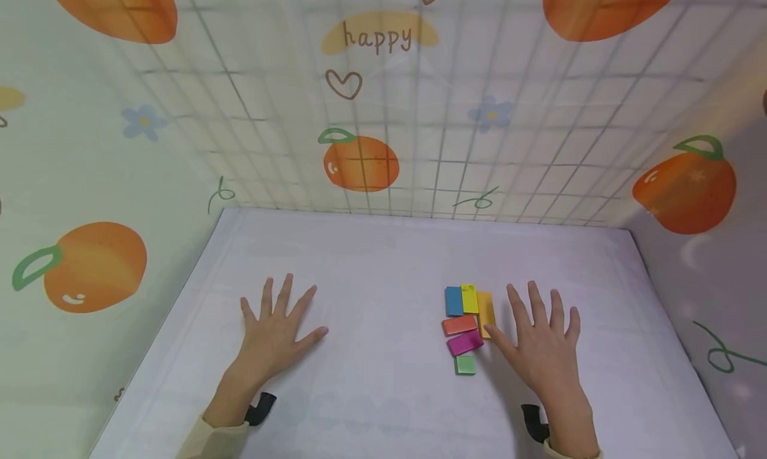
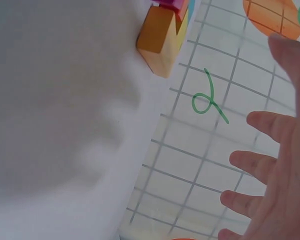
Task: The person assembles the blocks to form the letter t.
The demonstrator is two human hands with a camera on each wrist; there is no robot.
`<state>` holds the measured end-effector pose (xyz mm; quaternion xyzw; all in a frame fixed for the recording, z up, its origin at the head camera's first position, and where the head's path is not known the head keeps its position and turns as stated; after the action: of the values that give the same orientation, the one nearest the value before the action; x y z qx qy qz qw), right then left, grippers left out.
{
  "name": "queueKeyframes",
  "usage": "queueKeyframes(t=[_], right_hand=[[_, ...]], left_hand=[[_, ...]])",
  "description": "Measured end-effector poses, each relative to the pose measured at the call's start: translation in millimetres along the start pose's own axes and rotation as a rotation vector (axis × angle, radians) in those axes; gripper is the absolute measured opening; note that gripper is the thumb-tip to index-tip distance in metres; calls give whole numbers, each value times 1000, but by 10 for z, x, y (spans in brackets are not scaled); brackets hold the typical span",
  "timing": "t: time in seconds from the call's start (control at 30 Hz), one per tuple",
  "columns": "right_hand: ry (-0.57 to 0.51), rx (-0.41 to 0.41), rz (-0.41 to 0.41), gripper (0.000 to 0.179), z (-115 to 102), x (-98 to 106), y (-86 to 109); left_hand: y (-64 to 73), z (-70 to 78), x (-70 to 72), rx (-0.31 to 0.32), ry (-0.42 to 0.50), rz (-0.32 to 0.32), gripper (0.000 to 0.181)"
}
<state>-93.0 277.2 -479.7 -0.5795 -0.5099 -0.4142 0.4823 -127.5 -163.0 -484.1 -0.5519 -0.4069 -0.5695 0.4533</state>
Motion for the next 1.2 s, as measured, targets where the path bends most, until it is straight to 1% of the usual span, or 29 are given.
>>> queueKeyframes(t=[0.13,0.27,0.53,0.9,1.2], right_hand=[[2,3,5,98,8,-1,-2],[2,8,9,98,9,4,4],[-27,40,32,95,2,25,18],[-53,64,49,96,9,17,25],[-104,87,53,94,4,-9,23]], left_hand=[[-5,13,1,-3,2,11,82],[-21,25,-11,-14,2,35,80],[-52,85,-35,-40,16,58,75],[-118,241,-24,-96,47,102,70],[-232,410,-4,-135,61,108,66]])
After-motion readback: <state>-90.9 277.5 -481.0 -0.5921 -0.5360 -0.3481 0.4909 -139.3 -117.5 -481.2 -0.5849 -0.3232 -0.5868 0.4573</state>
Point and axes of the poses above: each hand's wrist, its own y-axis away from the middle knuckle, its own x-axis out of the back of the hand, z = x × y, the point moved 4 cm from there along -y, towards the middle knuckle, and after that the axes turned 2 degrees about -y, right-handed, at the moved point
